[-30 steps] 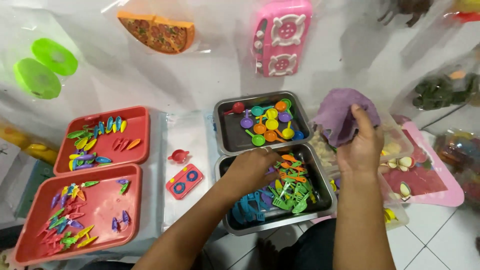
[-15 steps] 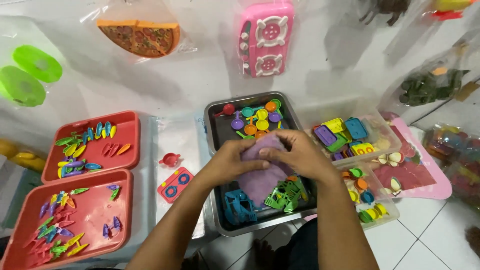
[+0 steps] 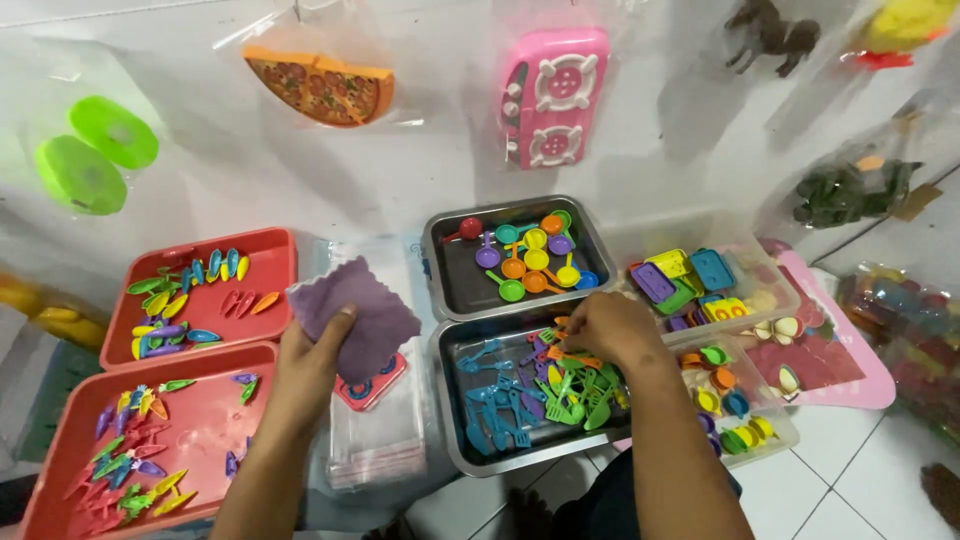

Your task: The person wipes various plastic toy items, including a pink toy camera and orange cutlery, with a purple cloth. They then place the cleaned items into a clear plastic bag.

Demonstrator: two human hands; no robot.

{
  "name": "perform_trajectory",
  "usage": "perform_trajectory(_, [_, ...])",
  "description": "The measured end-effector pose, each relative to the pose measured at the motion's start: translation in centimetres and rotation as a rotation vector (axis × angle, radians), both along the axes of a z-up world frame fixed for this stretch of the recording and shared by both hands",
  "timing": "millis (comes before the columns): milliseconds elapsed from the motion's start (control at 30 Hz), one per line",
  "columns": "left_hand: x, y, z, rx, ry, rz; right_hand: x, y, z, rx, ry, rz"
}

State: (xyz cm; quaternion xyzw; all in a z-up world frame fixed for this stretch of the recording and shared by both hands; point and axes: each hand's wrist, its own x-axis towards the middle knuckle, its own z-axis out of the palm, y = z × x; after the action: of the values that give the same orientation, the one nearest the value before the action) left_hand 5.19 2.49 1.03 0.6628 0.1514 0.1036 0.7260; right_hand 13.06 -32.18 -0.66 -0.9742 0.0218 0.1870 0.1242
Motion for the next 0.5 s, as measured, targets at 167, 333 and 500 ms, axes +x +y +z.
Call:
perform_trajectory(167, [-1.2,1.6,0.0,-0.147,0.011,0.122,-1.0,-0.7,2.2,0.333,-0.094,0.049])
perform_trajectory(333, [-0.4,2.4,-2.2,-0.100,-0.012,0.042,0.1,-2.8,0.7,0.423,-0.153,-0.043])
perform_trajectory(500, [-0.4,2.2,-4.3,-0.109,0.041,-0.012,0.4,-4.3,0.6,0.527,-0.234,-0.093])
